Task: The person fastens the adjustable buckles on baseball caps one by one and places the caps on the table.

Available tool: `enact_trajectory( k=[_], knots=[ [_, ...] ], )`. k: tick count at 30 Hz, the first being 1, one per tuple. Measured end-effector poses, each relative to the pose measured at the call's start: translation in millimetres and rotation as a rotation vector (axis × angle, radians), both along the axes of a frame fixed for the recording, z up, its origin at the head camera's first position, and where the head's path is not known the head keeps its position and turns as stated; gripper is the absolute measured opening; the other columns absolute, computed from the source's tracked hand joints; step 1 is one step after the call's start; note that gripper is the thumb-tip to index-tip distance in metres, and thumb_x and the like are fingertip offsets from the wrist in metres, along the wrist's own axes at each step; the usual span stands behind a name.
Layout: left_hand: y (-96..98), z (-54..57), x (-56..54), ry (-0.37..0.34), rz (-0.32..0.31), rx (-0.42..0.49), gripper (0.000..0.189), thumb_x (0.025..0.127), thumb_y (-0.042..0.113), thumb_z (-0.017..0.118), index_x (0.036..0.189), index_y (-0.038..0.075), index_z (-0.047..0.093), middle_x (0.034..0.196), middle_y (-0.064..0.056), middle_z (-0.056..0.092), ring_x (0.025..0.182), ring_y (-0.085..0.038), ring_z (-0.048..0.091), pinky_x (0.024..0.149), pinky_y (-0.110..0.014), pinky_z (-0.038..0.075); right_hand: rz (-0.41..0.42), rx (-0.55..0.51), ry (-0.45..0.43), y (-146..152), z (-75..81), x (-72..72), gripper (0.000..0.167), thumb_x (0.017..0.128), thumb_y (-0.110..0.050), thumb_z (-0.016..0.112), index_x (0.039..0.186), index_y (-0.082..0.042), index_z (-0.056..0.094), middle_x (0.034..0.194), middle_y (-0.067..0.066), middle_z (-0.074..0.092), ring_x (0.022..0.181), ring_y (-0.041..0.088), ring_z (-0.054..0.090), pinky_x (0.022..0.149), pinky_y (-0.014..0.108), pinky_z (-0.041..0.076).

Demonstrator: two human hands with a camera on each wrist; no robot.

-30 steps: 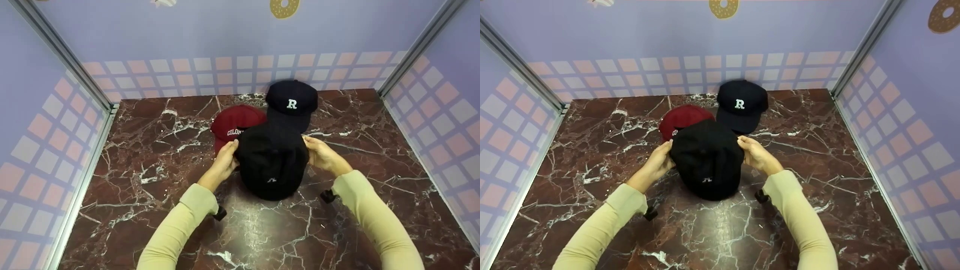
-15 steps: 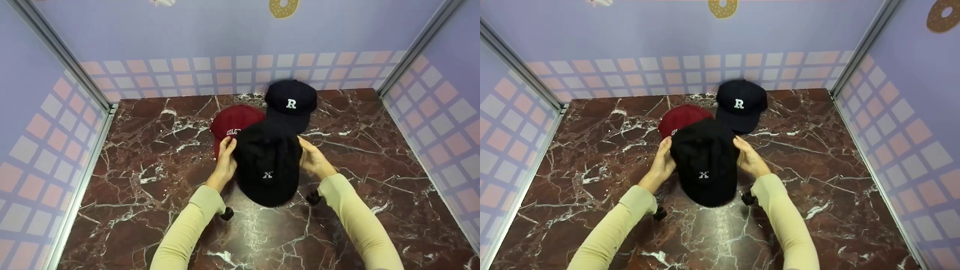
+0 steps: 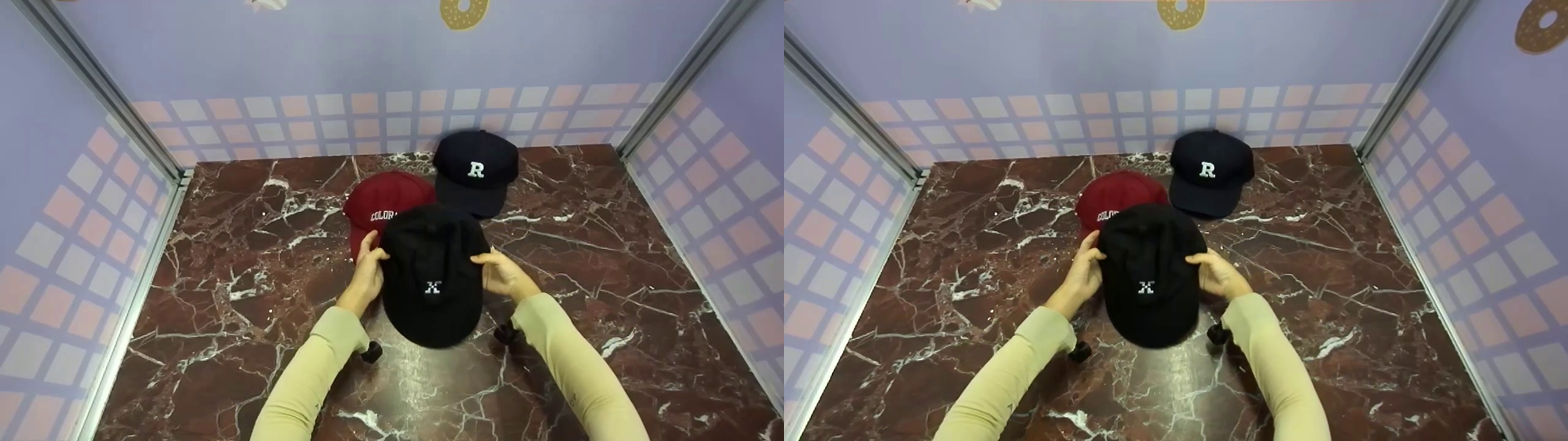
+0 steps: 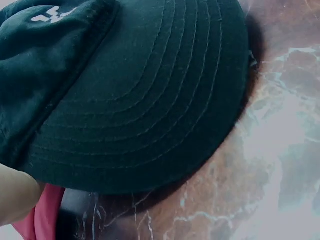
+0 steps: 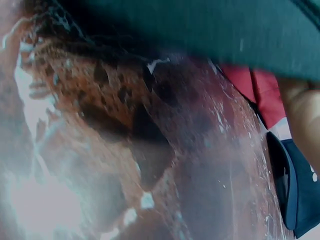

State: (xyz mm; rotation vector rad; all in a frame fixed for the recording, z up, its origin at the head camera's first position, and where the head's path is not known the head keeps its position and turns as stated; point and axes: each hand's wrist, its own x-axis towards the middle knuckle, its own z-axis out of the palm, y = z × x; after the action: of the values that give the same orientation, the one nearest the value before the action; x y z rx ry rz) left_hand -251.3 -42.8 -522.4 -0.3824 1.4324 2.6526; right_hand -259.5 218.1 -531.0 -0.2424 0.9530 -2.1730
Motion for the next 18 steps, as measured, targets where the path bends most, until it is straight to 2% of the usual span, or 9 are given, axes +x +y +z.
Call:
enact_trajectory(
  k=[5,9,13,16,18],
  knots=[
    [-0.8,-3.6,-3.0,-0.005,0.007,0.027,0.061,0.066,-0.009,0.031,0.127,0.000,0.035,0.122,-0.012,0.040,0.098,-0.016,0.044,0.082,-0.022,0.035,-0.050,0.004,-0.133,-5,4.3,3.1,0.028,0.081,-0.001,0.043,0.103,-0.014,0.052,0.096,0.005,0.064,0.090,0.020,0.061,0.080,0.036,0.047],
    [-1.2,-5.2,-3.5,-0.012,0.003,0.076,0.052,0.065,-0.009,0.028,0.114,0.000,0.045,0.106,-0.005,0.047,0.090,-0.014,0.048,0.078,-0.023,0.038,-0.040,-0.021,-0.205,-8,8.4,4.4,0.028,0.080,-0.001,0.033,0.101,-0.011,0.050,0.093,0.008,0.064,0.087,0.021,0.061,0.078,0.035,0.047],
    [-2.6,-4.8,-2.6,-0.056,-0.031,0.103,0.046,0.065,-0.008,0.026,0.101,0.005,0.050,0.088,0.002,0.053,0.079,-0.012,0.051,0.072,-0.025,0.041,0.018,-0.047,-0.211,-10,12.0,5.8,0.023,0.076,-0.006,0.042,0.096,-0.007,0.054,0.089,0.008,0.065,0.083,0.021,0.062,0.075,0.033,0.048],
    [-3.8,-2.7,-1.1,-0.094,-0.083,0.099,0.050,0.068,-0.006,0.025,0.112,0.004,0.047,0.085,0.006,0.054,0.077,-0.010,0.051,0.071,-0.024,0.042,0.050,-0.052,-0.203,-11,13.4,6.8,0.023,0.070,-0.010,0.051,0.092,-0.006,0.057,0.087,0.007,0.065,0.082,0.020,0.062,0.074,0.033,0.049],
    [-4.1,-0.6,0.3,-0.117,-0.116,0.096,0.050,0.074,-0.004,0.025,0.120,0.005,0.043,0.086,0.007,0.055,0.078,-0.009,0.052,0.072,-0.024,0.043,0.052,-0.051,-0.203,-12,14.1,7.5,0.024,0.067,-0.011,0.055,0.090,-0.005,0.057,0.086,0.007,0.065,0.081,0.020,0.062,0.074,0.033,0.049]
  ],
)
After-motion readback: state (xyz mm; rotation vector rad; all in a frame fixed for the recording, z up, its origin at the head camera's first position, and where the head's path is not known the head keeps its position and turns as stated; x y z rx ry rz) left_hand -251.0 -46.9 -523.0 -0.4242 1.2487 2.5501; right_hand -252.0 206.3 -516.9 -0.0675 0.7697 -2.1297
